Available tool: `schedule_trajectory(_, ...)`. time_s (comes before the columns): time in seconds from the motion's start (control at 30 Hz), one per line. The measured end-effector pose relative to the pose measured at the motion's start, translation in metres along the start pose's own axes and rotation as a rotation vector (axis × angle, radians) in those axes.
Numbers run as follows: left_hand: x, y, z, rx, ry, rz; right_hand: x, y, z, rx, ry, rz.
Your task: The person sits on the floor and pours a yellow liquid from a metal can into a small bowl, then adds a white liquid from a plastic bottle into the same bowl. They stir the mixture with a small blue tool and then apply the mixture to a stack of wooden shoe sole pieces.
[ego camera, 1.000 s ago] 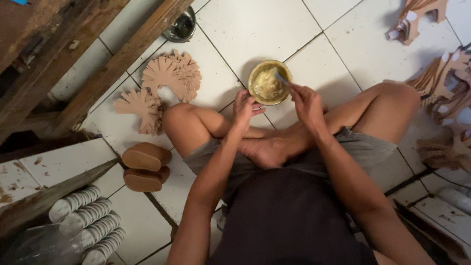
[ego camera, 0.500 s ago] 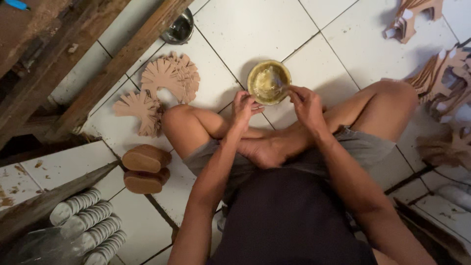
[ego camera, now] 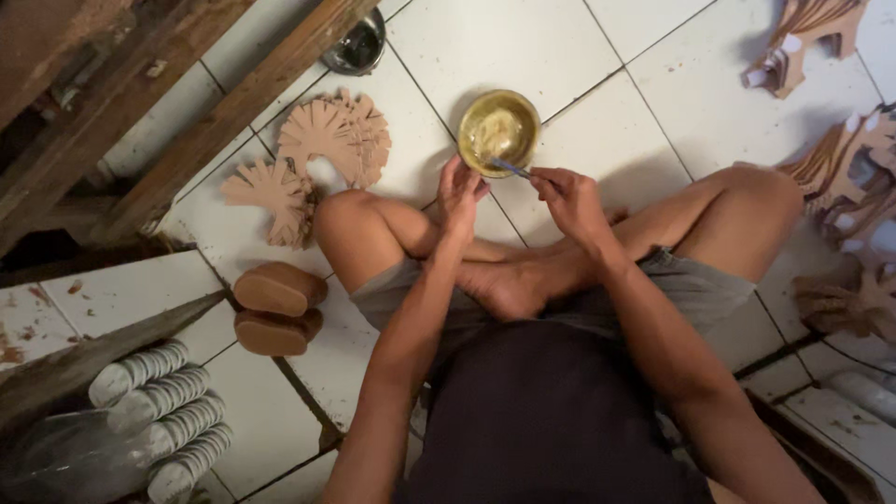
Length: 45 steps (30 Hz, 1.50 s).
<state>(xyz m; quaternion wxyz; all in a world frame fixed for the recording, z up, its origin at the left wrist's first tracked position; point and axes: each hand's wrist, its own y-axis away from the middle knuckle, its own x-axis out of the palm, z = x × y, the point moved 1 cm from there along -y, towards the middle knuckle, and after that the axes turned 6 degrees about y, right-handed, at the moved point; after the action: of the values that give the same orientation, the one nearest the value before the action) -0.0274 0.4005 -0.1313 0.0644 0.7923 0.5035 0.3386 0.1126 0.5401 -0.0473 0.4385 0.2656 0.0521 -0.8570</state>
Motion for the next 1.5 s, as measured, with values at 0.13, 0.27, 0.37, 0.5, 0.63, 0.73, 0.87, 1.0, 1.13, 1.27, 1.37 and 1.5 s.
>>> schedule_trajectory(0.13,0.006,-0.006,-0.002,0.027,-0.077,0.031,0.003,-0.001,0.000,0.016,-0.045,-0.018)
schedule_trajectory(0.27,0.006,-0.010,-0.016,0.201,-0.491,-0.019,-0.002,0.002,0.000,0.065,-0.061,-0.042)
schedule_trajectory(0.37,0.000,-0.008,-0.026,0.190,-0.633,-0.003,-0.007,0.001,-0.001,0.073,-0.082,-0.097)
schedule_trajectory(0.5,-0.008,-0.011,-0.026,0.168,-0.325,0.055,-0.006,-0.005,0.000,-0.073,0.006,-0.093)
schedule_trajectory(0.63,-0.016,-0.015,-0.018,0.127,-0.159,-0.048,0.002,-0.005,0.000,-0.104,0.081,-0.082)
schedule_trajectory(0.73,-0.017,-0.014,-0.014,0.066,-0.138,0.005,0.007,-0.002,0.000,-0.124,0.087,-0.016)
schedule_trajectory(0.87,-0.017,-0.012,-0.014,0.076,-0.169,0.007,0.006,0.002,-0.001,-0.164,0.022,-0.183)
schedule_trajectory(1.0,-0.015,-0.008,-0.017,-0.039,-0.129,0.067,0.005,0.000,0.000,-0.088,0.049,-0.013)
schedule_trajectory(1.13,-0.014,-0.007,-0.020,0.015,-0.144,0.069,0.004,-0.003,0.003,-0.084,0.016,0.007)
schedule_trajectory(1.27,-0.013,-0.008,-0.020,0.082,-0.147,0.112,0.002,-0.006,0.002,-0.116,0.112,-0.108)
schedule_trajectory(1.37,-0.014,-0.009,-0.018,0.000,-0.128,0.104,0.004,-0.007,0.001,-0.154,-0.077,0.046)
schedule_trajectory(1.5,-0.014,-0.010,-0.019,0.110,-0.180,0.066,0.003,-0.010,-0.001,0.009,-0.005,-0.041)
